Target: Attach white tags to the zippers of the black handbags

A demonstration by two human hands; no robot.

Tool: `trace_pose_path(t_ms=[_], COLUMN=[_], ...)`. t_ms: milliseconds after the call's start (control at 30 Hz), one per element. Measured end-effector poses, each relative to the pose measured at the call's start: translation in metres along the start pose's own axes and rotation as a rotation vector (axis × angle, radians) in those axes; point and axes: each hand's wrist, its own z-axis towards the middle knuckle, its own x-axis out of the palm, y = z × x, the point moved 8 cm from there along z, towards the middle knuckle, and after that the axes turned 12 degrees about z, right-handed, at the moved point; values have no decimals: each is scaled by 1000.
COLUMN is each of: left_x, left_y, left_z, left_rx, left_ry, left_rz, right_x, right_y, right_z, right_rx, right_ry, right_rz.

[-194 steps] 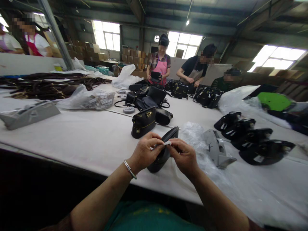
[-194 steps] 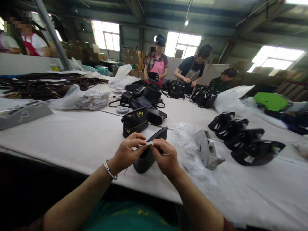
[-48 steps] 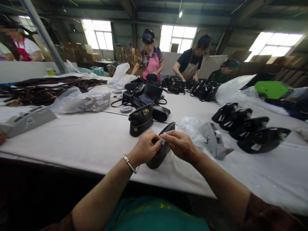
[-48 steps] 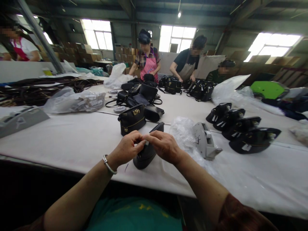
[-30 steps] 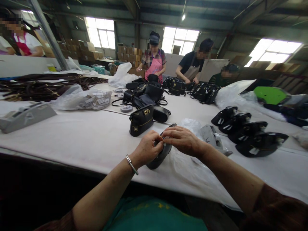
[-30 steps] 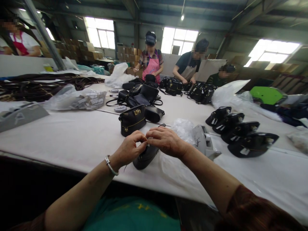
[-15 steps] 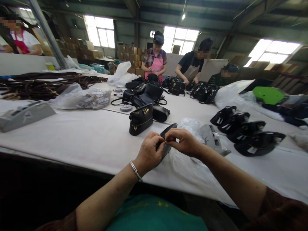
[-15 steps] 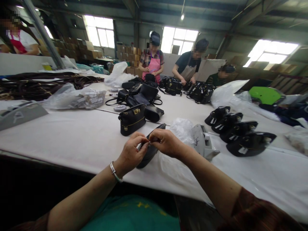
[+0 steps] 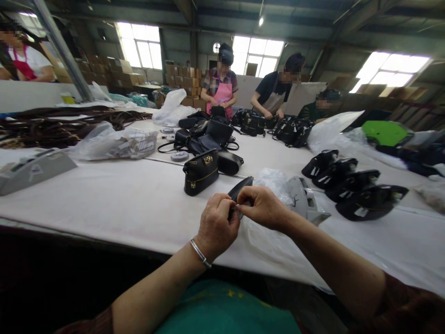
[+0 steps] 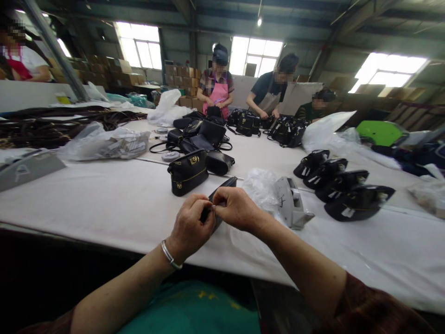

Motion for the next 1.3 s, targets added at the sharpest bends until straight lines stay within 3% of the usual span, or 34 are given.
trace_pose_path(t_ms=[233,500,833,933,1000,1067,1133,1233,1300], left_x=[-4,-4,-5,-6,-6,-6,-5,-3,-1], left_y=[10,14,18,21,26,32,36,37,38], left_z=[3,15,12,12,12,10,9,6,5], left_rx=[-69,-106,-149,-176,-217,-256,-273,-264,-256], left_ry=[31,160,99,91,85,87,89,87,100], left_rz=[-131,-166,-218,-212,-203,-206,-217,-229,-221], right_x=[1,1,0,-6,-22,-52,-96,-180,-227], right_y=[-4,9,15,14,6,-14,-50,-114,-147], right_z=[2,3,2,-1,-9,-24,-47,-100,-138], right_rx=[2,-210,-268,-261,-246,-186,-55,190,352], right_ry=[38,79,90,41,-66,-234,-444,-823,-988], right_rz=[31,-35,2,-10,-19,-46,-112,-237,-372])
